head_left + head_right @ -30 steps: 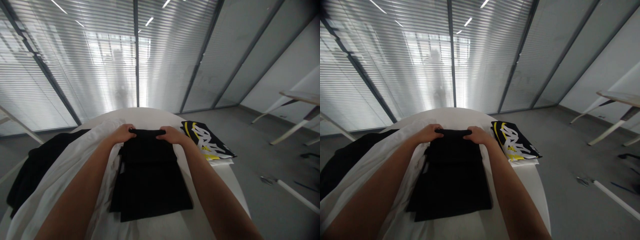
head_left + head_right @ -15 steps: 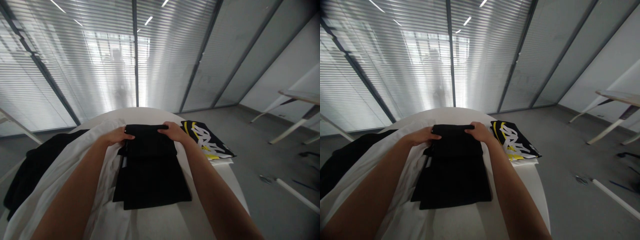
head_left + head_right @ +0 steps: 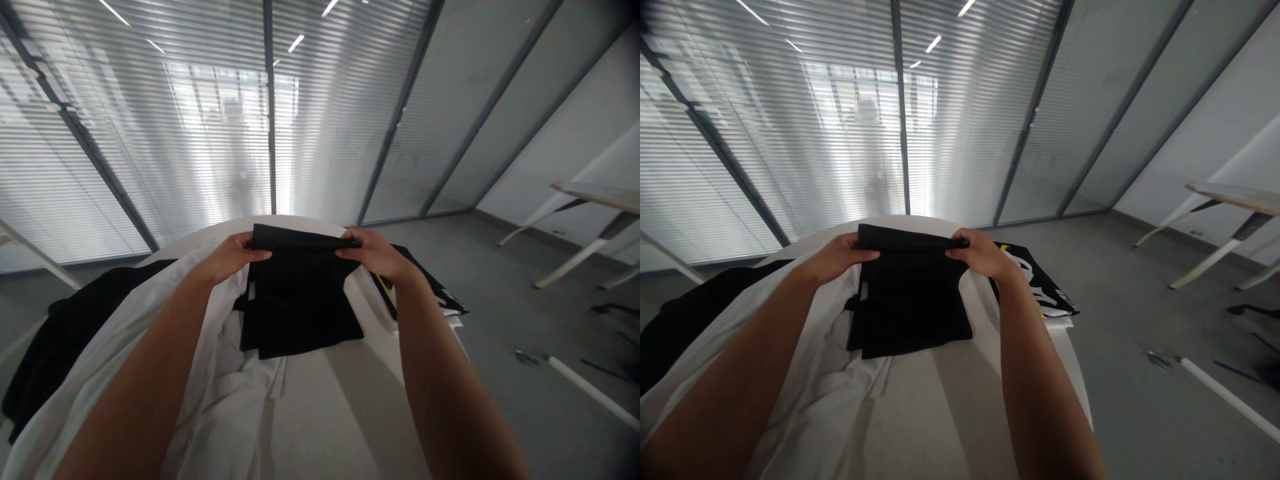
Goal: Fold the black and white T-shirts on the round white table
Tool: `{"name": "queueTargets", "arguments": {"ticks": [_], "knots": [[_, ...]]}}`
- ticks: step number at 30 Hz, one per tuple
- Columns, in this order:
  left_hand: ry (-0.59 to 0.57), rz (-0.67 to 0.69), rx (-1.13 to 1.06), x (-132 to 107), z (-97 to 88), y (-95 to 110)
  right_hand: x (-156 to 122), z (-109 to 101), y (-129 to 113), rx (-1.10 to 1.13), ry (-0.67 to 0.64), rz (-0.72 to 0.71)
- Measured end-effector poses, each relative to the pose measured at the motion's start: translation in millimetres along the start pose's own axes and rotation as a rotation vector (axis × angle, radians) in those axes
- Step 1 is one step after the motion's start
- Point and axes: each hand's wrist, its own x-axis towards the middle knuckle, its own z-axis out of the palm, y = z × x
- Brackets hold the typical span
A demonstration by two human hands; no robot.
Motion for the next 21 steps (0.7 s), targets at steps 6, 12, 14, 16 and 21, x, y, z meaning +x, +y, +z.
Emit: {"name": "queueTargets", "arguments": {"ticks": [6,12,14,16,21], "knots": [[-0.401,-0.21,0.255,-20,-22.4,34,-22,-26,-20,0.126,-0.453,0.166],[-0.382,-0.327,0.458,-18,-26.7,33,-16,-8,-32,-0.099,-0.495,0.146],[-0.333,-0.356,0.626,-13,-18.4,25,-9,7,-33,-0.182,-0.478,0.163],[-0.32,-0.392,0.764,-10,-8.1,18,-4,20,-32,-0.194,-0.534,0.23],[-0.429,-0.386,0.804,-7,11.2,7,2,39,-17,-0.307,-0.586,0.23]]}}
